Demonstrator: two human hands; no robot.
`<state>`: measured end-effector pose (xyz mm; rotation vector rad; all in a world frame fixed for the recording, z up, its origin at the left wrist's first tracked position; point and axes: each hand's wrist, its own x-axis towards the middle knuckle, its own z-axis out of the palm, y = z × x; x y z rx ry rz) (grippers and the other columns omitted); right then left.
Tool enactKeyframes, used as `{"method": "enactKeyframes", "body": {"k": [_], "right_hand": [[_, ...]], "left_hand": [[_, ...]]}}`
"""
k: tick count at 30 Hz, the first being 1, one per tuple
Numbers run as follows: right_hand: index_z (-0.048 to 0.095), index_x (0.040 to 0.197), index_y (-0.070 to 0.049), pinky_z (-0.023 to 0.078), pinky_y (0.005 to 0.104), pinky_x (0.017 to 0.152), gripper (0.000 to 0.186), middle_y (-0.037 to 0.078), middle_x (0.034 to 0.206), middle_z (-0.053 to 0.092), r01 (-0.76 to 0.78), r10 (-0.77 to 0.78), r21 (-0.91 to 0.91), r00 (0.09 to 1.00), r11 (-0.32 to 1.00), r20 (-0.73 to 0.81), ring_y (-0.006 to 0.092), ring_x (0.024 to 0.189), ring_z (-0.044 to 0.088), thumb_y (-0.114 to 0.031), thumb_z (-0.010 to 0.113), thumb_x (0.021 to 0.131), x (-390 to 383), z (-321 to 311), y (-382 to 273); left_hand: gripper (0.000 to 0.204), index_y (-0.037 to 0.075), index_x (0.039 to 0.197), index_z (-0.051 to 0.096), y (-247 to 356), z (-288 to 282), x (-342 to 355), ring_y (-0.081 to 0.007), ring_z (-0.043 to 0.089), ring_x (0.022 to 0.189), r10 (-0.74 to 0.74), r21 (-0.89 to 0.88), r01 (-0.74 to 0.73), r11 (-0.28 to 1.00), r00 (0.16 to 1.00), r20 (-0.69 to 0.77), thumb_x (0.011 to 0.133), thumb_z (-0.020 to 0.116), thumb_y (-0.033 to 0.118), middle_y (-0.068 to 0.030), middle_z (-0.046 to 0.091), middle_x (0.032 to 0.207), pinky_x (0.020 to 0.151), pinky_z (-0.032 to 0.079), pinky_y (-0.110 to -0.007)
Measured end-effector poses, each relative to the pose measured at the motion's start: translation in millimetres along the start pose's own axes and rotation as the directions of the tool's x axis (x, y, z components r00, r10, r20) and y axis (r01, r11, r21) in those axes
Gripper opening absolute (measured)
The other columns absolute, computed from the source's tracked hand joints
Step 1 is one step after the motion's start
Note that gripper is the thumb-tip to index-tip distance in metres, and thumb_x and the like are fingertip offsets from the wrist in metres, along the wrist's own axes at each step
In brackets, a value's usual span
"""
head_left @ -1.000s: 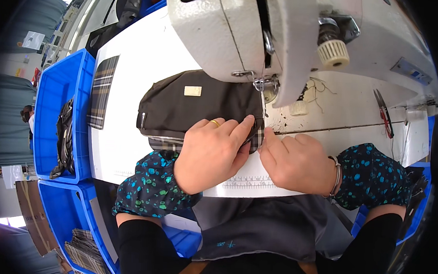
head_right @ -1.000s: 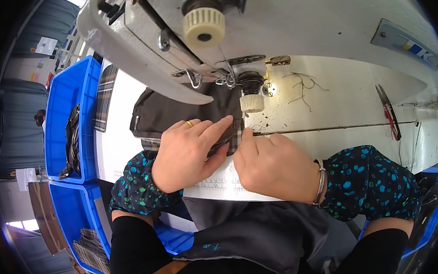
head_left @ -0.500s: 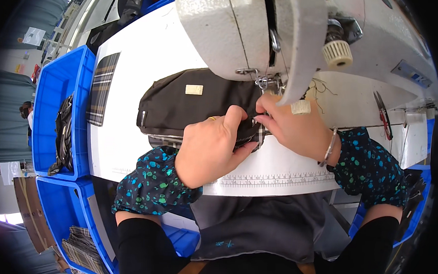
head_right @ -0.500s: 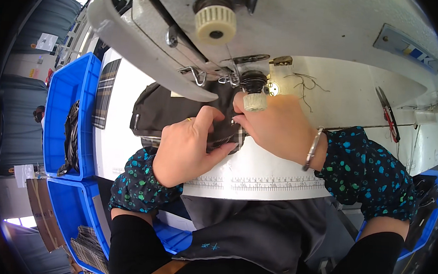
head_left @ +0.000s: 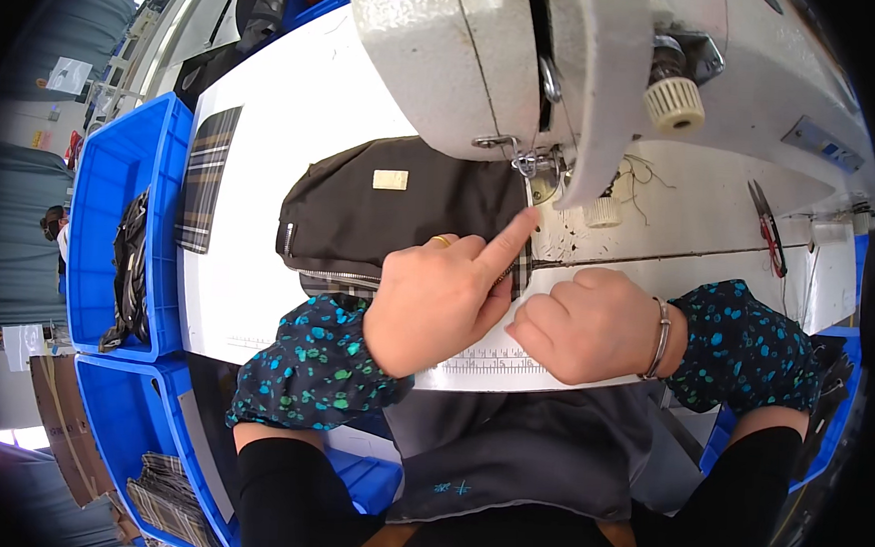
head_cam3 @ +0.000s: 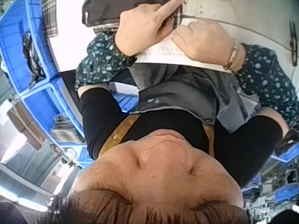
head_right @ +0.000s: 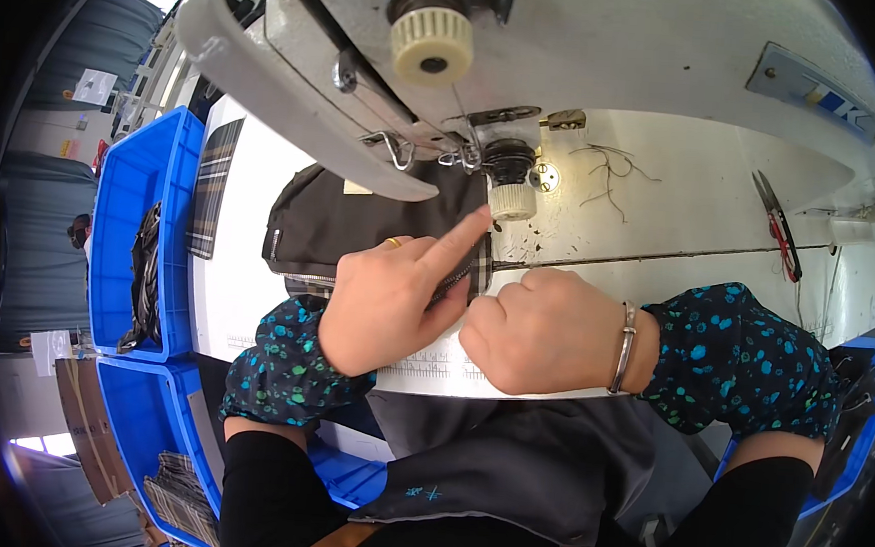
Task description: The person operates an industrial sewing machine to stitch zippers onto small fabric pouches. They repeatedly pick up a pouch from a blue bin, align the zipper under the machine's needle, and sew the seam. After sewing, they place the finished pouch into a separate blue bin and repeat the process with the next item.
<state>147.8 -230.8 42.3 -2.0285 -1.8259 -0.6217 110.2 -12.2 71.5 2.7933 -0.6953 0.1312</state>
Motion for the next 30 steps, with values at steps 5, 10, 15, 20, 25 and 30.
{"method": "enactKeyframes", "body": {"k": [5, 10, 15, 20, 25, 30], "right_hand": [[0.061, 0.072, -0.009, 0.04, 0.0296, 0.048, 0.01, -0.001, 0.064, 0.048, -0.142, 0.153, -0.205, 0.988, 0.968, 0.039, 0.0129, 0.052, 0.053, -0.016, 0.069, 0.071, -5, 7, -4], [0.063, 0.073, -0.007, 0.041, 0.0297, 0.048, 0.009, 0.0, 0.064, 0.05, -0.178, 0.19, -0.214, 0.981, 0.96, 0.038, 0.0131, 0.053, 0.056, -0.014, 0.069, 0.072, -5, 9, -5], [0.063, 0.072, -0.006, 0.042, 0.0299, 0.048, 0.01, 0.0, 0.065, 0.051, -0.157, 0.165, -0.151, 0.986, 0.976, 0.038, 0.0135, 0.052, 0.056, -0.014, 0.07, 0.074, -4, 7, -4], [0.065, 0.072, -0.006, 0.043, 0.0302, 0.048, 0.011, 0.002, 0.065, 0.053, -0.149, 0.156, -0.094, 0.985, 0.984, 0.071, 0.0143, 0.052, 0.057, -0.014, 0.071, 0.077, -5, 6, -4], [0.066, 0.073, -0.006, 0.043, 0.0301, 0.048, 0.012, 0.003, 0.067, 0.056, -0.142, 0.148, -0.099, 0.987, 0.985, 0.058, 0.0148, 0.054, 0.059, -0.013, 0.071, 0.081, -5, 8, -4], [0.066, 0.073, -0.007, 0.044, 0.0307, 0.048, 0.012, 0.002, 0.066, 0.056, -0.138, 0.143, -0.09, 0.988, 0.986, 0.054, 0.0148, 0.054, 0.059, -0.012, 0.071, 0.082, -4, 9, -3]], "left_hand": [[0.051, 0.014, 0.138, 0.07, -1, 7, 0, -0.022, 0.065, 0.062, 0.132, 0.065, -0.128, 0.99, 0.989, -0.063, 0.088, 0.077, 0.02, -0.0017, 0.059, 0.071, 0.053, 0.053, -0.037], [0.046, 0.013, 0.134, 0.072, 3, 8, 2, -0.0241, 0.068, 0.063, 0.006, 0.06, -0.003, 0.998, 0.999, -0.049, 0.09, 0.077, 0.025, -0.0033, 0.065, 0.075, 0.055, 0.054, -0.038], [0.044, 0.009, 0.135, 0.071, -1, 4, 5, -0.0294, 0.071, 0.067, -0.183, -0.057, 0.181, 0.982, 0.983, -0.027, 0.097, 0.074, 0.032, -0.009, 0.073, 0.082, 0.059, 0.056, -0.04], [0.039, 0.009, 0.129, 0.074, -4, 2, 7, -0.0297, 0.071, 0.067, -0.302, -0.059, 0.3, 0.952, 0.953, -0.034, 0.097, 0.076, 0.032, -0.0099, 0.071, 0.08, 0.061, 0.056, -0.04], [0.031, 0.01, 0.12, 0.073, -16, 5, 16, -0.0315, 0.072, 0.08, -0.099, -0.212, 0.078, 0.974, 0.991, -0.089, 0.091, 0.077, 0.02, -0.0091, 0.065, 0.102, 0.065, 0.057, -0.043], [0.017, 0.007, 0.106, 0.065, -26, 19, 22, -0.0362, 0.068, 0.084, 0.009, -0.286, -0.054, 0.957, 0.988, -0.156, 0.09, 0.071, 0.005, -0.0106, 0.061, 0.109, 0.067, 0.055, -0.046]]}}
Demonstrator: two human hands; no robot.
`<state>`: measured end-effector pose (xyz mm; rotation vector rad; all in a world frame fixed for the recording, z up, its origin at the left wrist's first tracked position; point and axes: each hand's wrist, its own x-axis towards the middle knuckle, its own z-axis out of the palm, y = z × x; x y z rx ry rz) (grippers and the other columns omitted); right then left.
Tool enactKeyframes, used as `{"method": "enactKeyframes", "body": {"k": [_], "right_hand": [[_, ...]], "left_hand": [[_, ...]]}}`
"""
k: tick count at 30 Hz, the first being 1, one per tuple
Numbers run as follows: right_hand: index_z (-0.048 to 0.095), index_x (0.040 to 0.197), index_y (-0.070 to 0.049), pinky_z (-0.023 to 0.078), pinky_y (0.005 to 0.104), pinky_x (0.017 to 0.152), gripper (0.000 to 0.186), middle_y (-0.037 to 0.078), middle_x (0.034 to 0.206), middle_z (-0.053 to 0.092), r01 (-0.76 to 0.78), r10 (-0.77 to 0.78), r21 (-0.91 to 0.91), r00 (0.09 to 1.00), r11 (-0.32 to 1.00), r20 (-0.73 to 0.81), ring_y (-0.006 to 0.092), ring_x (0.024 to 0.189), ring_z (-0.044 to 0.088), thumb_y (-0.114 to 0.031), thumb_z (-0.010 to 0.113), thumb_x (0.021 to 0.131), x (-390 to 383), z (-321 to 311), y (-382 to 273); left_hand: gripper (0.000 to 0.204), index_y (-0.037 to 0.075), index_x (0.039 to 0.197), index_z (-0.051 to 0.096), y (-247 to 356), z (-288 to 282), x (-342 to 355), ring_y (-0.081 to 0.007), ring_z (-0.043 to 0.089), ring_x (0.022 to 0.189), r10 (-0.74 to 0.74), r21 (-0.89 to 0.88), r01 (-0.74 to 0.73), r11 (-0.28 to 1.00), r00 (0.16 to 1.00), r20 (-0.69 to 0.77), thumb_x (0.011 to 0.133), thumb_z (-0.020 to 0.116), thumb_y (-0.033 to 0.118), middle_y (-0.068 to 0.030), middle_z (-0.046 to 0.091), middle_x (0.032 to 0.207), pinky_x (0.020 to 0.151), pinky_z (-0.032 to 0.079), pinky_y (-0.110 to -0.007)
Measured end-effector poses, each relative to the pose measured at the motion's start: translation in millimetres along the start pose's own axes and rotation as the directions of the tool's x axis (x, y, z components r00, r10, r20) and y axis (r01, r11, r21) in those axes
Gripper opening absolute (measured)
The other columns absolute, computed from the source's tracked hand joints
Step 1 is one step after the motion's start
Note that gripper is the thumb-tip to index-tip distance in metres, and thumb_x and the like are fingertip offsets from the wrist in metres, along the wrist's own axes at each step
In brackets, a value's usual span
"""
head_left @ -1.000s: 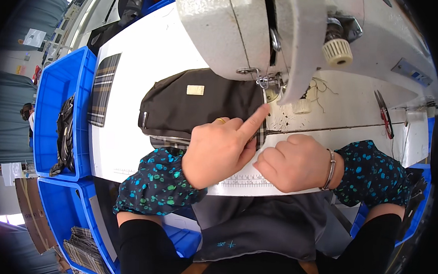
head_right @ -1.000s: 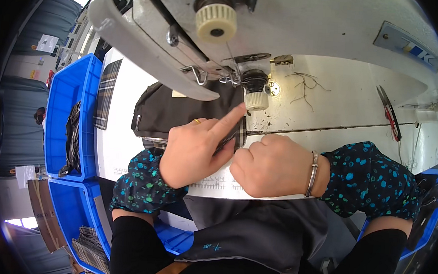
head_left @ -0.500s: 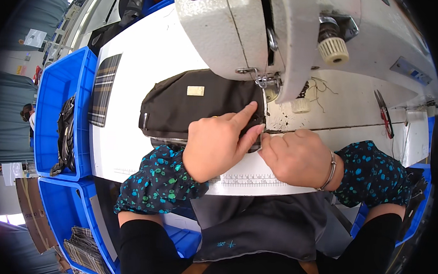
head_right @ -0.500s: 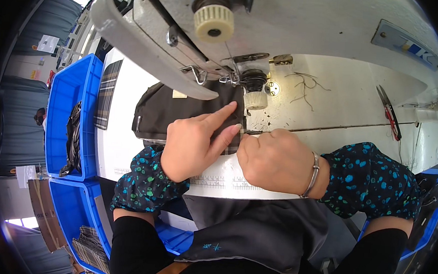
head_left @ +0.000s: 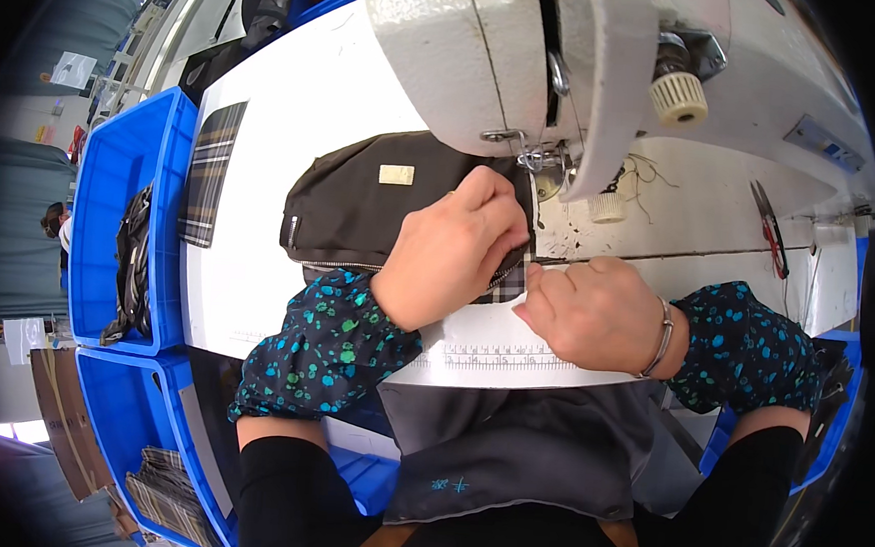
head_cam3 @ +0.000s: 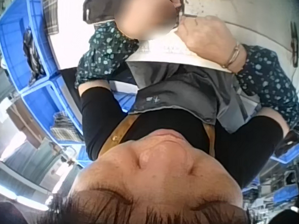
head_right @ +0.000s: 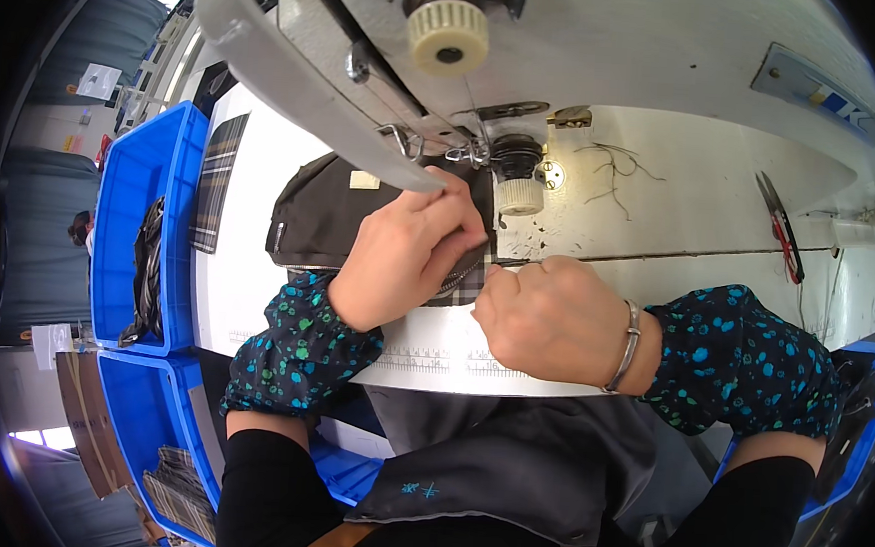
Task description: The person operates an industrial sewing machine to stitch zippers onto small fabric pouches. They repeatedly pick up a pouch from a blue bin, align the zipper under the machine's needle, and sew the seam. After sewing, they place the finished pouch into a separate blue bin and repeat the process with the next item.
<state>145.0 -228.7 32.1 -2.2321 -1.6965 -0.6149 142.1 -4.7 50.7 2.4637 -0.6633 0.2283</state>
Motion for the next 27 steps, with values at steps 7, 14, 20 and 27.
{"method": "enactKeyframes", "body": {"k": [7, 14, 20, 27], "right_hand": [[0.067, 0.075, -0.005, 0.045, 0.0307, 0.049, 0.016, 0.005, 0.071, 0.058, -0.002, 0.001, 0.056, 1.0, 0.998, 0.021, 0.0146, 0.054, 0.058, -0.016, 0.075, 0.083, -1, -3, 1], [0.072, 0.085, 0.002, 0.045, 0.0276, 0.046, 0.019, 0.024, 0.101, 0.075, -0.003, 0.002, -0.025, 0.999, 1.0, -0.04, 0.0124, 0.051, 0.059, -0.017, 0.071, 0.083, 0, -5, -5], [0.074, 0.091, 0.005, 0.045, 0.028, 0.043, 0.024, 0.033, 0.105, 0.075, -0.017, 0.017, -0.028, 0.999, 0.999, 0.028, 0.0126, 0.047, 0.059, -0.015, 0.067, 0.08, -4, -4, -12], [0.075, 0.094, 0.007, 0.045, 0.028, 0.043, 0.029, 0.034, 0.104, 0.075, -0.01, 0.01, -0.009, 1.0, 1.0, 0.016, 0.0134, 0.049, 0.061, -0.016, 0.067, 0.079, -4, -3, -11]], "left_hand": [[0.012, 0.007, 0.102, 0.06, -6, -27, 9, -0.0343, 0.07, 0.081, -0.165, 0.412, 0.271, 0.87, 0.947, -0.275, 0.096, 0.069, 0.012, -0.0105, 0.063, 0.103, 0.063, 0.055, -0.045], [0.062, 0.006, 0.139, 0.062, 31, -31, -19, -0.0272, 0.07, 0.077, -0.06, 0.293, -0.023, 0.956, 0.961, 0.27, 0.08, 0.079, 0.02, -0.0072, 0.067, 0.089, 0.065, 0.057, -0.04], [0.044, 0.008, 0.127, 0.072, 36, -12, -22, -0.0258, 0.067, 0.068, -0.013, 0.307, -0.02, 0.951, 0.994, 0.106, 0.083, 0.076, 0.013, -0.0052, 0.064, 0.083, 0.059, 0.054, -0.039], [0.029, 0.009, 0.113, 0.078, 43, -7, -19, -0.0247, 0.068, 0.072, -0.116, 0.257, 0.097, 0.962, 0.992, 0.06, 0.084, 0.077, 0.01, -0.0044, 0.069, 0.09, 0.061, 0.055, -0.037]]}}
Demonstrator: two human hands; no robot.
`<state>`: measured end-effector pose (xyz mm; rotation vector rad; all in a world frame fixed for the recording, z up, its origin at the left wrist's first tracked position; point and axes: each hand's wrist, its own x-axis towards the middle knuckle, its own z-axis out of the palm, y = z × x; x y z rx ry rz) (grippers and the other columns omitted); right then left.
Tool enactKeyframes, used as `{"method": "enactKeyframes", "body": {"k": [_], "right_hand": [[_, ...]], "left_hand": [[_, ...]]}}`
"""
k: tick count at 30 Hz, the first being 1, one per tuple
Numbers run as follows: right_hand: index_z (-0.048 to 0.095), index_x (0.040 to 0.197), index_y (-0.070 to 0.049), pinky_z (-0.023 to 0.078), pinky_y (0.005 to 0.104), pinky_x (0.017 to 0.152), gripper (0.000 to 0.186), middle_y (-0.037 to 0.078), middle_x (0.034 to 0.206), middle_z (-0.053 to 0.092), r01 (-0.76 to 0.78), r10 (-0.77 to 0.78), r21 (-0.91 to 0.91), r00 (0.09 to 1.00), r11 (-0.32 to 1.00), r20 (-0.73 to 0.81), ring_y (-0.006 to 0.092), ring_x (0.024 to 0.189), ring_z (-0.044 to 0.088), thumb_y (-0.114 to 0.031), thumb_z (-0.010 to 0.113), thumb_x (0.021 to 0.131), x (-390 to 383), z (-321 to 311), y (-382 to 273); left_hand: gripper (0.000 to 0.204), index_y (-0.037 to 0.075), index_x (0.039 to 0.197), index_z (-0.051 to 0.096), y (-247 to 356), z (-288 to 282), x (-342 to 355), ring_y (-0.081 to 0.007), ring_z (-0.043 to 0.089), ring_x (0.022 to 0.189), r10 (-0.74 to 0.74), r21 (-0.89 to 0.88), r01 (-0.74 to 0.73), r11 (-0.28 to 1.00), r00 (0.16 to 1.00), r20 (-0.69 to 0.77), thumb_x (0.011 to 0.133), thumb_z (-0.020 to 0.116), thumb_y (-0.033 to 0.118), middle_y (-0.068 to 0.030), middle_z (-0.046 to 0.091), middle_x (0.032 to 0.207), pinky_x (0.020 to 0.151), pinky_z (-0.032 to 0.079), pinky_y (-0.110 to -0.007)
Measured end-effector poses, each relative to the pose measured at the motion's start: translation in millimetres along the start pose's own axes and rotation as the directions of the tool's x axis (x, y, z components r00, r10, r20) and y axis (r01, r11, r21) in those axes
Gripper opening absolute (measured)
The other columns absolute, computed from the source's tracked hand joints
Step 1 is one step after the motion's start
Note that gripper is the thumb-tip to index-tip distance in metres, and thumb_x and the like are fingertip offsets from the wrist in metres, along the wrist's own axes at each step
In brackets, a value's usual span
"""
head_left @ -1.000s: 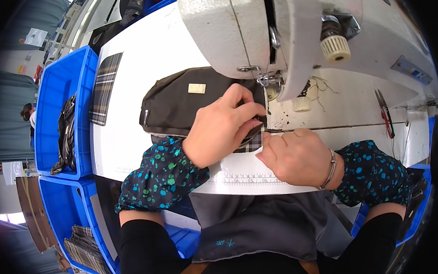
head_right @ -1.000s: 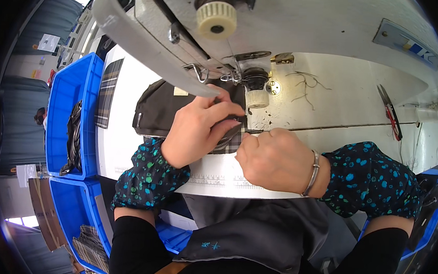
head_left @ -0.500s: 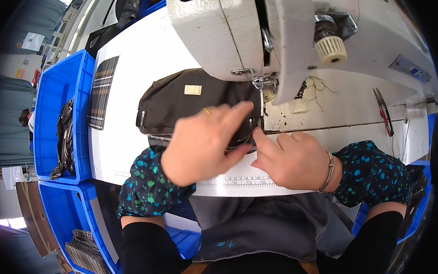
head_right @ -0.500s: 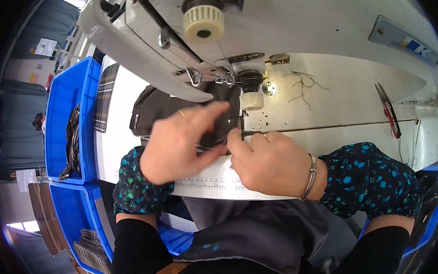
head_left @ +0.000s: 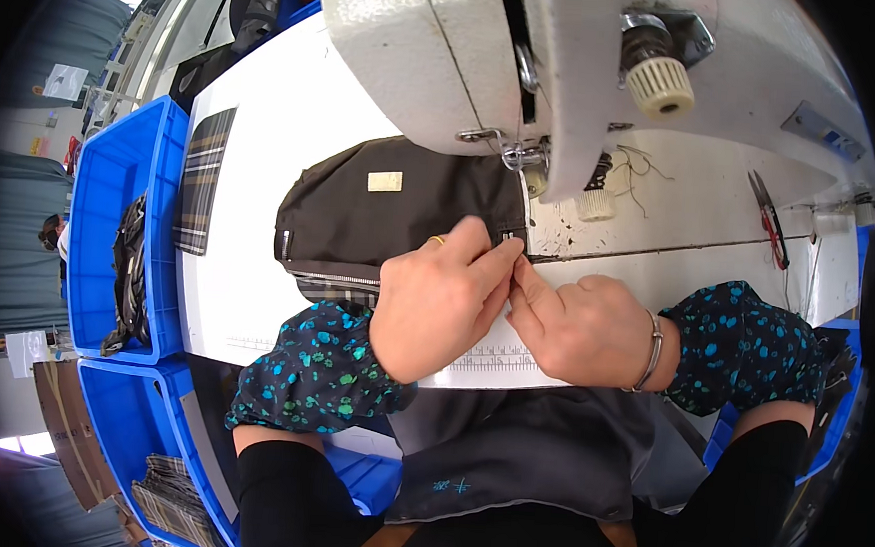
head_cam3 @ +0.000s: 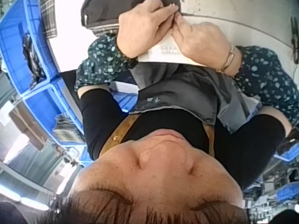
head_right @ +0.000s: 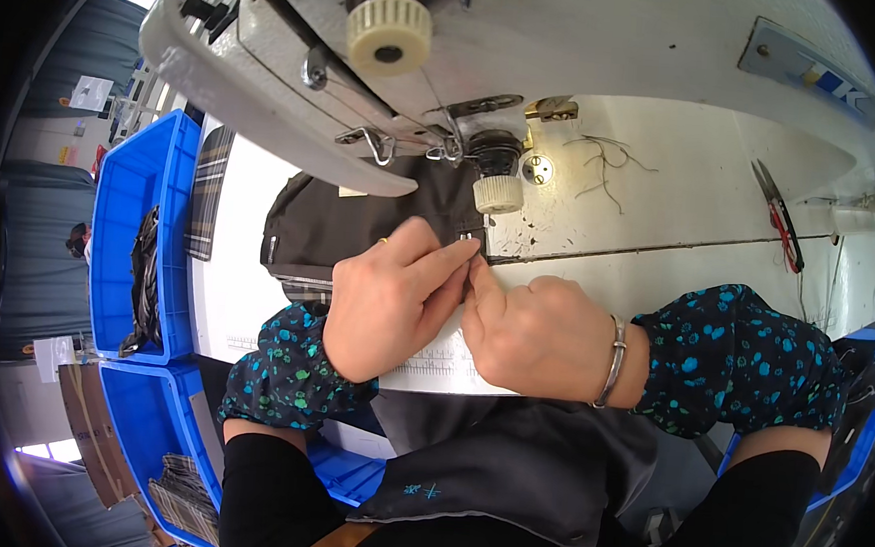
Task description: The person operates an industrial sewing machine to stitch zippers onto small fabric pouches. They repeatedly pick up a pouch from a blue bin, align the zipper under the machine's needle, and sew the seam. After sewing, they place the finished pouch into a separate blue bin and repeat the process with the next item.
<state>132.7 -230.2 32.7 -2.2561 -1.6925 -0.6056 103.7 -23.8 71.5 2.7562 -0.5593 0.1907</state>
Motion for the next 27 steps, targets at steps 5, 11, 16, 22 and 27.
{"method": "enactKeyframes", "body": {"k": [5, 11, 16, 22, 27], "right_hand": [[0.075, 0.094, 0.007, 0.045, 0.028, 0.044, 0.029, 0.035, 0.105, 0.075, 0.011, -0.011, -0.013, 1.0, 1.0, -0.004, 0.0136, 0.049, 0.061, -0.016, 0.067, 0.079, 1, 0, 0], [0.075, 0.095, 0.007, 0.045, 0.0284, 0.044, 0.03, 0.036, 0.108, 0.074, -0.003, 0.003, 0.014, 1.0, 1.0, 0.016, 0.0136, 0.049, 0.061, -0.016, 0.066, 0.079, 0, 0, 0], [0.073, 0.095, 0.006, 0.048, 0.0298, 0.045, 0.028, 0.035, 0.107, 0.074, -0.011, 0.011, -0.054, 1.0, 0.999, 0.011, 0.0142, 0.05, 0.062, -0.016, 0.067, 0.078, 3, 2, 6], [0.072, 0.094, 0.006, 0.051, 0.0315, 0.046, 0.025, 0.033, 0.108, 0.075, -0.076, 0.076, -0.049, 0.997, 0.996, -0.01, 0.0155, 0.052, 0.065, -0.014, 0.067, 0.08, 10, 13, 19], [0.072, 0.095, 0.006, 0.052, 0.0318, 0.047, 0.023, 0.032, 0.111, 0.075, -0.1, 0.1, -0.033, 0.995, 0.994, -0.01, 0.0166, 0.052, 0.066, -0.013, 0.067, 0.082, 12, 14, 24]], "left_hand": [[0.026, 0.006, 0.108, 0.078, -6, 0, 9, -0.0255, 0.069, 0.089, 0.132, -0.012, -0.134, 0.991, 0.986, -0.104, 0.082, 0.078, 0.007, -0.007, 0.076, 0.115, 0.074, 0.059, -0.035], [0.029, 0.004, 0.108, 0.078, -7, 7, 6, -0.0269, 0.07, 0.095, 0.172, 0.01, -0.172, 0.985, 0.978, -0.121, 0.08, 0.078, 0.006, -0.0076, 0.075, 0.119, 0.08, 0.06, -0.036], [0.031, 0.006, 0.11, 0.078, -12, 10, 14, -0.0274, 0.07, 0.094, 0.157, 0.024, -0.155, 0.988, 0.976, -0.148, 0.079, 0.078, 0.006, -0.0068, 0.074, 0.116, 0.078, 0.06, -0.037], [0.03, 0.009, 0.112, 0.079, -26, 18, 33, -0.029, 0.071, 0.089, 0.139, 0.048, -0.132, 0.99, 0.972, -0.191, 0.082, 0.076, 0.007, -0.0062, 0.073, 0.112, 0.075, 0.058, -0.038], [0.028, 0.01, 0.112, 0.079, -32, 23, 39, -0.0306, 0.07, 0.08, 0.125, 0.044, -0.118, 0.992, 0.965, -0.23, 0.085, 0.075, 0.009, -0.008, 0.073, 0.105, 0.071, 0.056, -0.041]]}}
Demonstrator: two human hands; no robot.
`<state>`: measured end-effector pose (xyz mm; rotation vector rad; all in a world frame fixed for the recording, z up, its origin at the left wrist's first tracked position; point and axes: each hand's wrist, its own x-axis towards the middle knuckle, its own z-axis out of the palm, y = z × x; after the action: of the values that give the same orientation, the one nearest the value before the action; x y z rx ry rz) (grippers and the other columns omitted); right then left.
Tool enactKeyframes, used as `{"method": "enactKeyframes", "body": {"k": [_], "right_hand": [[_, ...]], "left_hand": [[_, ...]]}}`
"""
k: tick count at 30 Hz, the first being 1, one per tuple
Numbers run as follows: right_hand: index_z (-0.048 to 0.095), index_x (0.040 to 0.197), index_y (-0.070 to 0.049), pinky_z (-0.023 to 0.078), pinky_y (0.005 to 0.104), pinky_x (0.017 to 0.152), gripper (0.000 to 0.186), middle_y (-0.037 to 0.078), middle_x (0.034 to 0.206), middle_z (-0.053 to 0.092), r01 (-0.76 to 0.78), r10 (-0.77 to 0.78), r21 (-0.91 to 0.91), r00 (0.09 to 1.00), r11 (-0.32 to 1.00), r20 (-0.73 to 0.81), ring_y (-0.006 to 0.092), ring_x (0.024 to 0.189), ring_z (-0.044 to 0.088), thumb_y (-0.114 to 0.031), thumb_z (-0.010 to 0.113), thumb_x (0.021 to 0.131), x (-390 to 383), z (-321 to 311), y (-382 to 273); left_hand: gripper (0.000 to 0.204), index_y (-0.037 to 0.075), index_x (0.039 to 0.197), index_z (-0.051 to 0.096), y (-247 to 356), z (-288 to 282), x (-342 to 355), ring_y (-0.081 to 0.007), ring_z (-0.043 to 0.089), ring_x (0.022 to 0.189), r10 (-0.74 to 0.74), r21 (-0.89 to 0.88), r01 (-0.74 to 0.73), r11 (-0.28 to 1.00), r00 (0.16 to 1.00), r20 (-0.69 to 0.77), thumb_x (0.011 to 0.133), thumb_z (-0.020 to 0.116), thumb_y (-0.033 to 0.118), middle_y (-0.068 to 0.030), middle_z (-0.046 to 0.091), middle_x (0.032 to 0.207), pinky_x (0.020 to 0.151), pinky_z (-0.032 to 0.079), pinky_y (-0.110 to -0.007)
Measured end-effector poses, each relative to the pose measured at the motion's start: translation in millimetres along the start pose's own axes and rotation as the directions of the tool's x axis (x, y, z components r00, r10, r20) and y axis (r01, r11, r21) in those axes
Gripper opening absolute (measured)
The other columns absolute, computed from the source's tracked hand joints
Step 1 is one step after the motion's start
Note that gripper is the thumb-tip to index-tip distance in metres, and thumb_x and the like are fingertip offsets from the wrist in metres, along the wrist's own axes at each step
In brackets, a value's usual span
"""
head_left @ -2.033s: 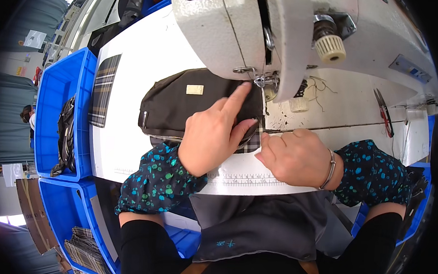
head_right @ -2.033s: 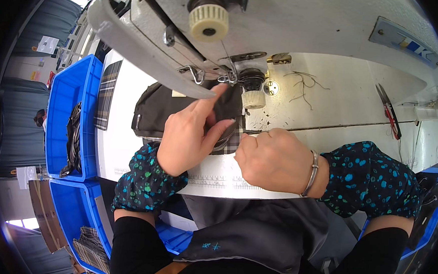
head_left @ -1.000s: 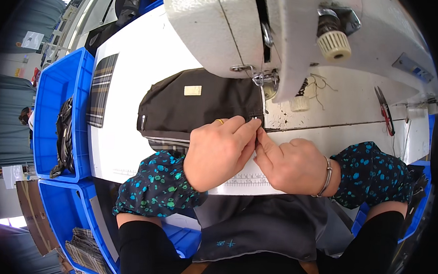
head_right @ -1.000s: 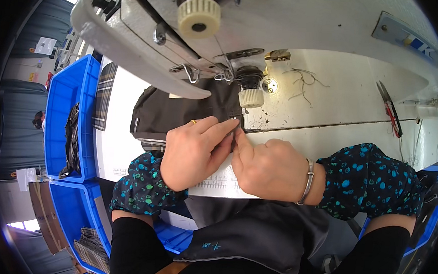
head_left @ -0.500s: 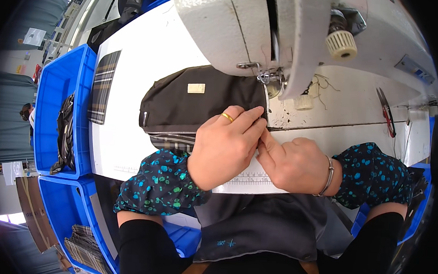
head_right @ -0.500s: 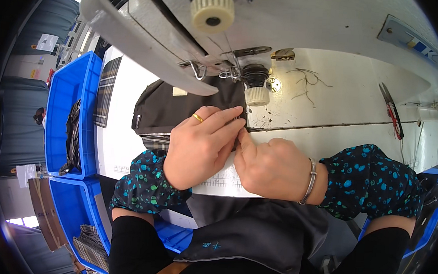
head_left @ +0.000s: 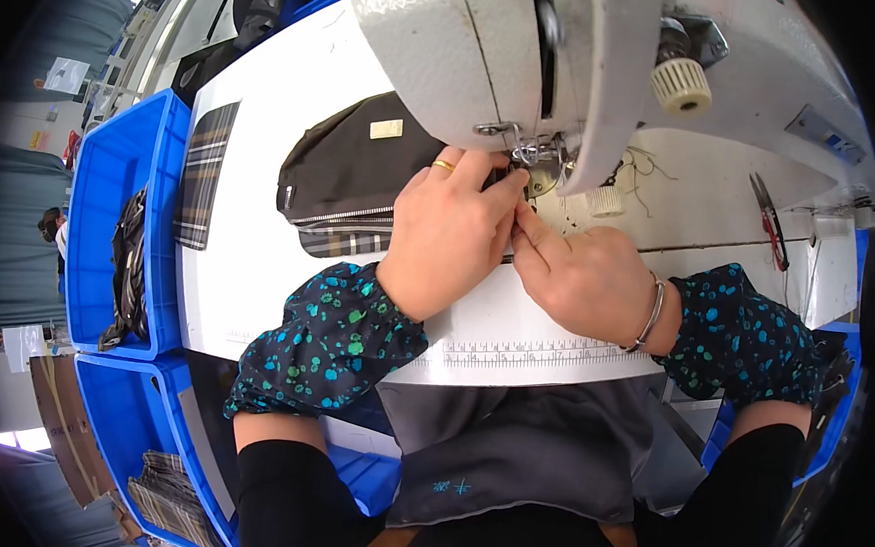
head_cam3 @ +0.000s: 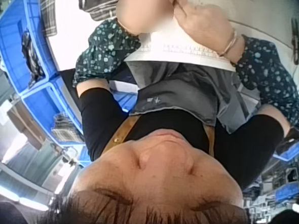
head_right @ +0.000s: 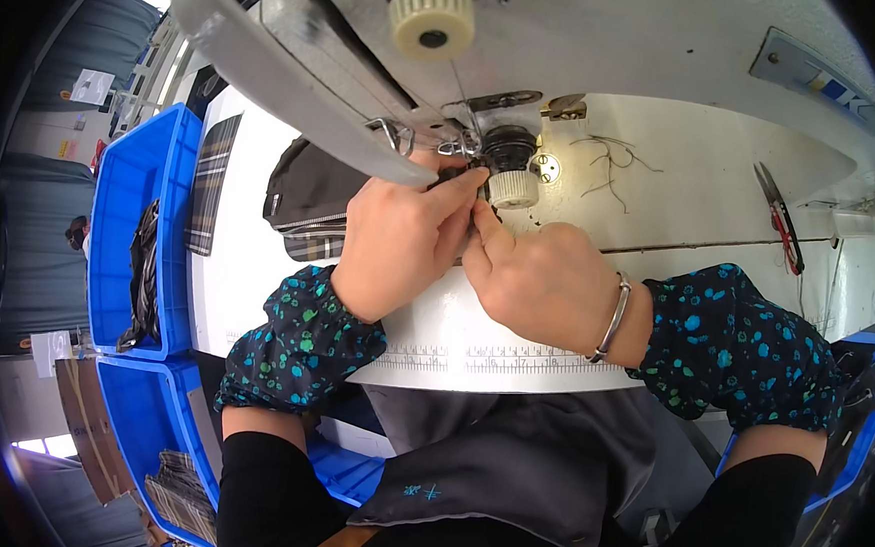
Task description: The person operates an industrial sewing machine to stitch zippers onto small fabric pouches. They repeatedly pick up a pouch from a blue bin, align the zipper under the machine's needle, and sew the seam. After sewing, they place the finished pouch into a separate blue bin and repeat the process with the next item.
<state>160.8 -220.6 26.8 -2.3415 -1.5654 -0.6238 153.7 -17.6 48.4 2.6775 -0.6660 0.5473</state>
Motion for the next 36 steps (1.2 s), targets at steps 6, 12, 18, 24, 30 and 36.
{"method": "enactKeyframes", "body": {"k": [6, 12, 18, 24, 30, 36], "right_hand": [[0.072, 0.099, 0.005, 0.051, 0.0307, 0.048, 0.024, 0.031, 0.117, 0.074, -0.012, 0.012, -0.004, 1.0, 1.0, 0.019, 0.0159, 0.053, 0.065, -0.012, 0.067, 0.084, -3, -2, 1], [0.072, 0.1, 0.005, 0.05, 0.0299, 0.048, 0.025, 0.032, 0.117, 0.073, -0.009, 0.009, 0.014, 1.0, 1.0, -0.004, 0.0151, 0.053, 0.065, -0.013, 0.067, 0.083, -3, 0, 0], [0.072, 0.101, 0.004, 0.05, 0.0291, 0.05, 0.023, 0.028, 0.121, 0.073, -0.006, 0.006, -0.013, 1.0, 1.0, 0.025, 0.0144, 0.055, 0.063, -0.012, 0.068, 0.084, -4, -2, 0], [0.07, 0.094, 0.003, 0.051, 0.0309, 0.048, 0.022, 0.028, 0.112, 0.073, 0.049, -0.048, 0.036, 0.999, 0.998, -0.018, 0.0152, 0.054, 0.065, -0.014, 0.068, 0.081, -3, -2, 1], [0.07, 0.096, 0.002, 0.051, 0.0311, 0.048, 0.022, 0.025, 0.11, 0.074, 0.064, -0.062, 0.057, 0.998, 0.996, -0.023, 0.0148, 0.054, 0.065, -0.014, 0.067, 0.082, -5, -1, -1], [0.07, 0.096, 0.003, 0.051, 0.0305, 0.048, 0.022, 0.025, 0.11, 0.074, 0.065, -0.064, 0.08, 0.998, 0.995, -0.022, 0.0143, 0.054, 0.064, -0.014, 0.067, 0.082, -5, -1, -2]], "left_hand": [[0.027, 0.011, 0.109, 0.076, 12, -17, -5, -0.0256, 0.068, 0.085, -0.109, 0.161, 0.094, 0.982, 0.991, 0.084, 0.083, 0.079, 0.02, -0.0053, 0.065, 0.093, 0.069, 0.055, -0.039], [0.04, 0.012, 0.107, 0.078, 14, -30, -10, -0.027, 0.073, 0.082, -0.253, 0.292, 0.233, 0.928, 0.967, 0.031, 0.076, 0.091, 0.034, -0.0051, 0.074, 0.09, 0.067, 0.057, -0.037], [0.026, 0.013, 0.105, 0.08, 8, -28, -7, -0.0259, 0.072, 0.08, -0.167, 0.182, 0.153, 0.971, 0.984, 0.062, 0.081, 0.086, 0.022, -0.0052, 0.072, 0.097, 0.066, 0.057, -0.037], [0.032, 0.013, 0.109, 0.081, 13, -22, -16, -0.0208, 0.068, 0.072, -0.035, 0.057, 0.029, 0.998, 0.994, 0.107, 0.079, 0.078, 0.004, -0.0004, 0.065, 0.094, 0.061, 0.055, -0.034], [0.039, 0.014, 0.112, 0.081, 14, -24, -18, -0.0195, 0.066, 0.069, 0.018, 0.168, -0.029, 0.985, 0.998, 0.068, 0.074, 0.078, 0.004, -0.0001, 0.064, 0.093, 0.059, 0.053, -0.034], [0.042, 0.013, 0.112, 0.081, 15, -17, -21, -0.0185, 0.064, 0.069, 0.039, 0.137, -0.051, 0.989, 0.995, 0.09, 0.071, 0.078, 0.004, 0.0005, 0.062, 0.094, 0.058, 0.053, -0.033]]}}
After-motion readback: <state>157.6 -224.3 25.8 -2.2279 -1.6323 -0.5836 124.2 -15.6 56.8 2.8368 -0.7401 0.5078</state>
